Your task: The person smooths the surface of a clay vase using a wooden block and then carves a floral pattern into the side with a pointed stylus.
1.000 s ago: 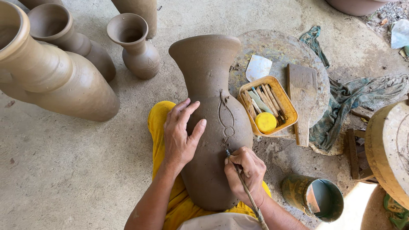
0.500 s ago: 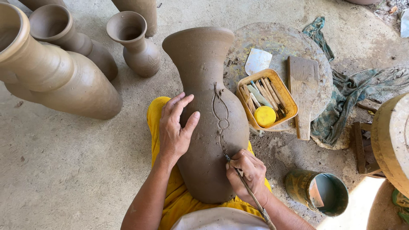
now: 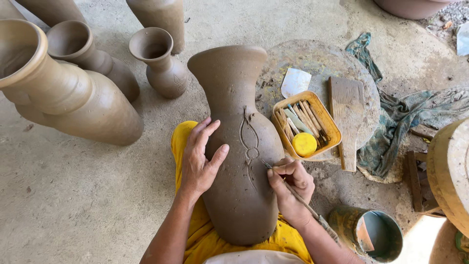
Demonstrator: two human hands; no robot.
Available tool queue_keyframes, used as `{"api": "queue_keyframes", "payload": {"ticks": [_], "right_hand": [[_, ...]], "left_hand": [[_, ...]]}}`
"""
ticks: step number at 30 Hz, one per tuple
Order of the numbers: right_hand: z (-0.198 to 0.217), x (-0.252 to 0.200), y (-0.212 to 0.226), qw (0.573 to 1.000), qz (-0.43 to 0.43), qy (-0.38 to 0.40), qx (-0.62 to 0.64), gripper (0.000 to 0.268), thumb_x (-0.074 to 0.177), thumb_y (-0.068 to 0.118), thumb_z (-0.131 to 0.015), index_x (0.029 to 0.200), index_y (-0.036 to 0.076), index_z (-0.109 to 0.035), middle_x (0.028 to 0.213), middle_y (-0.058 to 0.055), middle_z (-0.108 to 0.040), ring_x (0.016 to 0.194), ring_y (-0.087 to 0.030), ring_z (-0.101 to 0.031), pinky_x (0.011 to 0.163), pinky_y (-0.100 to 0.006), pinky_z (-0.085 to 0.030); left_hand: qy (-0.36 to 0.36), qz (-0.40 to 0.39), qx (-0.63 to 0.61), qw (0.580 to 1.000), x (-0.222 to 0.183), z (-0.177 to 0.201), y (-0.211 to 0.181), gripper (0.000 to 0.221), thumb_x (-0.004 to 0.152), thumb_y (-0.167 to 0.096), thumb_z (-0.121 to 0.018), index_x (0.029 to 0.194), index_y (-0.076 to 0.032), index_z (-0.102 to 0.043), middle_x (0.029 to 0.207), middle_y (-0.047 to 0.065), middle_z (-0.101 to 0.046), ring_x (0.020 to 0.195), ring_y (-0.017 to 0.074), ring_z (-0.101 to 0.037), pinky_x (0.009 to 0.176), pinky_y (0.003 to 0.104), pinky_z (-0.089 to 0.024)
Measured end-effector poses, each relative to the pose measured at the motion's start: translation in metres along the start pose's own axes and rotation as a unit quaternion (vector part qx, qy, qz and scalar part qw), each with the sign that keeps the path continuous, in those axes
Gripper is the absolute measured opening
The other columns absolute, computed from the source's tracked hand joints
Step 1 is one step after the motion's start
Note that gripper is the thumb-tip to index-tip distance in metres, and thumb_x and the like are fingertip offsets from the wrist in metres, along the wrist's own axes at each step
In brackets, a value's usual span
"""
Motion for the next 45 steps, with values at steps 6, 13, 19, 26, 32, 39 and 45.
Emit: {"api": "queue_keyframes", "payload": {"ticks": [6, 13, 19, 26, 32, 39, 45], "right_hand": [[-0.010, 0.004, 0.012, 0.998, 0.022, 0.000, -0.053, 0.016, 0.090, -0.005, -0.072, 0.089, 0.001, -0.057, 0.083, -0.004, -0.066, 0.070, -0.006, -0.053, 0.065, -0.020, -0.045], [-0.011, 0.011, 0.019, 0.987, 0.059, 0.029, -0.146, 0.020, 0.085, -0.005, -0.074, 0.083, 0.002, -0.055, 0.076, -0.006, -0.066, 0.061, -0.009, -0.057, 0.058, -0.023, -0.048], [-0.007, 0.010, 0.021, 0.981, 0.083, 0.039, -0.168, 0.024, 0.082, -0.004, -0.073, 0.078, 0.003, -0.050, 0.072, -0.008, -0.063, 0.057, -0.013, -0.059, 0.055, -0.026, -0.047], [-0.005, -0.006, 0.018, 0.981, 0.096, 0.020, -0.168, 0.021, 0.081, -0.005, -0.071, 0.078, 0.003, -0.051, 0.071, -0.008, -0.061, 0.056, -0.013, -0.057, 0.055, -0.026, -0.046], [-0.003, -0.021, 0.013, 0.984, 0.060, 0.004, -0.167, 0.023, 0.084, -0.005, -0.069, 0.077, 0.003, -0.049, 0.067, -0.007, -0.061, 0.050, -0.011, -0.052, 0.049, -0.025, -0.041], [-0.002, -0.038, 0.012, 0.987, 0.063, 0.012, -0.146, 0.021, 0.081, -0.006, -0.068, 0.077, 0.003, -0.050, 0.068, -0.007, -0.060, 0.050, -0.012, -0.051, 0.049, -0.027, -0.042], [0.001, -0.042, 0.013, 0.988, 0.080, 0.040, -0.122, 0.020, 0.081, -0.006, -0.067, 0.076, 0.004, -0.050, 0.067, -0.007, -0.059, 0.052, -0.016, -0.053, 0.050, -0.029, -0.043]], "left_hand": [[-0.004, -0.003, -0.003, 1.000, -0.001, -0.001, 0.003, 0.063, 0.097, -0.050, -0.063, 0.144, -0.008, -0.057, 0.155, 0.020, -0.048, 0.145, 0.0366, -0.046, 0.120, 0.048, -0.036], [0.001, 0.004, -0.001, 1.000, -0.002, -0.003, 0.007, 0.064, 0.096, -0.050, -0.064, 0.145, -0.009, -0.057, 0.155, 0.020, -0.047, 0.146, 0.0371, -0.045, 0.120, 0.050, -0.037], [0.001, 0.022, -0.015, 1.000, -0.002, -0.005, 0.004, 0.062, 0.092, -0.047, -0.069, 0.141, -0.010, -0.060, 0.153, 0.019, -0.048, 0.144, 0.0360, -0.046, 0.119, 0.049, -0.037], [-0.003, 0.026, -0.014, 1.000, -0.002, -0.004, 0.000, 0.061, 0.091, -0.044, -0.071, 0.140, -0.011, -0.061, 0.153, 0.018, -0.050, 0.143, 0.0350, -0.047, 0.119, 0.049, -0.037], [-0.012, 0.023, -0.011, 1.000, -0.005, -0.005, -0.002, 0.059, 0.091, -0.043, -0.071, 0.140, -0.010, -0.061, 0.152, 0.018, -0.051, 0.143, 0.0351, -0.048, 0.119, 0.049, -0.037], [-0.012, 0.024, -0.014, 1.000, -0.006, -0.005, 0.001, 0.060, 0.092, -0.044, -0.070, 0.140, -0.009, -0.060, 0.152, 0.019, -0.050, 0.143, 0.0359, -0.047, 0.119, 0.049, -0.037], [-0.020, 0.013, -0.003, 1.000, -0.006, -0.006, -0.001, 0.058, 0.094, -0.045, -0.069, 0.140, -0.011, -0.061, 0.152, 0.017, -0.052, 0.142, 0.0348, -0.049, 0.120, 0.049, -0.038]]}}
Point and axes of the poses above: each hand's wrist, its own x-axis towards the middle knuckle, its own z-axis out of the back of the hand, y = z × x, the point moved 1 cm from there along x, towards the middle knuckle
